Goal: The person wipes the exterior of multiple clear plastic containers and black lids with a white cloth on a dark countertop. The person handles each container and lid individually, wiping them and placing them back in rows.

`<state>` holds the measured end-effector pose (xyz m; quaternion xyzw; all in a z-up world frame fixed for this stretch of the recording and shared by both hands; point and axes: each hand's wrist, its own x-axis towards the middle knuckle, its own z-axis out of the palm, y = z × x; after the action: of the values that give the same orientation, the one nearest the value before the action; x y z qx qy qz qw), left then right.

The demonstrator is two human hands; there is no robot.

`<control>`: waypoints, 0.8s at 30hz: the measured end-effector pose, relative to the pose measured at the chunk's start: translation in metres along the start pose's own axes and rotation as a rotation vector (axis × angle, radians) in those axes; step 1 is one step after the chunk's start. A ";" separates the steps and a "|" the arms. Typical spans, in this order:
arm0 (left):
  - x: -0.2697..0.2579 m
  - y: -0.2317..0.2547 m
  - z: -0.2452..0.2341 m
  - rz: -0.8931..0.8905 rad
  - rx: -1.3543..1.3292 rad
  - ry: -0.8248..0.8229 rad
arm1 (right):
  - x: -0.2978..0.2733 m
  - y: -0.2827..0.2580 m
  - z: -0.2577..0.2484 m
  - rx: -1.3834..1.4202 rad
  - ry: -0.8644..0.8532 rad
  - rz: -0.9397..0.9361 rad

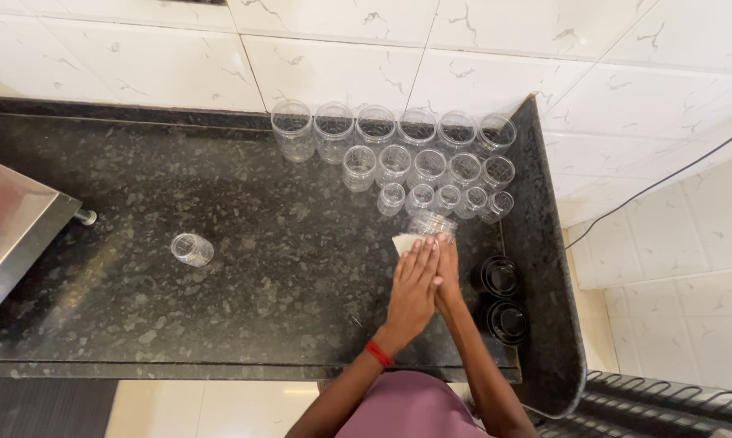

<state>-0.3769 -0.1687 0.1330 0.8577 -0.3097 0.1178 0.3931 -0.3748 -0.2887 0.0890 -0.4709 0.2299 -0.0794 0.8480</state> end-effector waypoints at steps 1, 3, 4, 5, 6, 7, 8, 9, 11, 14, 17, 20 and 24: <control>-0.001 0.001 0.000 -0.010 0.011 0.010 | -0.001 0.000 -0.002 -0.038 -0.030 0.032; 0.003 -0.003 0.000 -0.030 0.034 0.037 | 0.000 0.002 -0.004 -0.116 -0.095 0.094; 0.002 -0.004 0.000 -0.130 -0.170 0.058 | -0.002 0.008 -0.005 -0.115 -0.101 0.024; 0.004 -0.008 0.000 -0.230 -0.375 0.079 | -0.004 0.015 -0.005 -0.115 -0.107 -0.046; 0.002 -0.009 -0.001 -0.327 -0.577 0.102 | -0.004 0.021 -0.005 -0.113 -0.116 -0.117; 0.001 -0.011 -0.002 -0.252 -0.494 0.125 | -0.002 0.024 -0.006 -0.075 -0.137 -0.119; 0.000 -0.010 -0.002 -0.171 -0.414 0.145 | 0.003 0.023 -0.010 -0.036 -0.156 -0.127; -0.002 -0.008 -0.001 -0.091 -0.332 0.165 | 0.007 0.021 -0.013 0.002 -0.174 -0.135; -0.014 0.002 -0.001 -0.021 -0.052 0.049 | 0.011 0.018 -0.019 -0.007 -0.128 -0.064; -0.015 0.005 -0.004 -0.026 0.050 0.027 | 0.011 0.018 -0.021 -0.025 -0.132 -0.013; 0.004 -0.006 -0.011 -0.120 -0.267 0.112 | 0.005 0.022 -0.014 -0.023 -0.165 -0.024; 0.026 -0.021 -0.020 -0.413 -0.661 0.017 | -0.001 0.017 -0.012 -0.062 -0.299 -0.104; 0.039 -0.028 -0.023 -0.435 -0.756 0.070 | -0.005 -0.003 -0.005 -0.040 -0.374 -0.062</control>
<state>-0.3278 -0.1545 0.1489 0.6944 -0.1296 -0.0604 0.7053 -0.3808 -0.2926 0.0911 -0.5013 0.0552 -0.0121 0.8634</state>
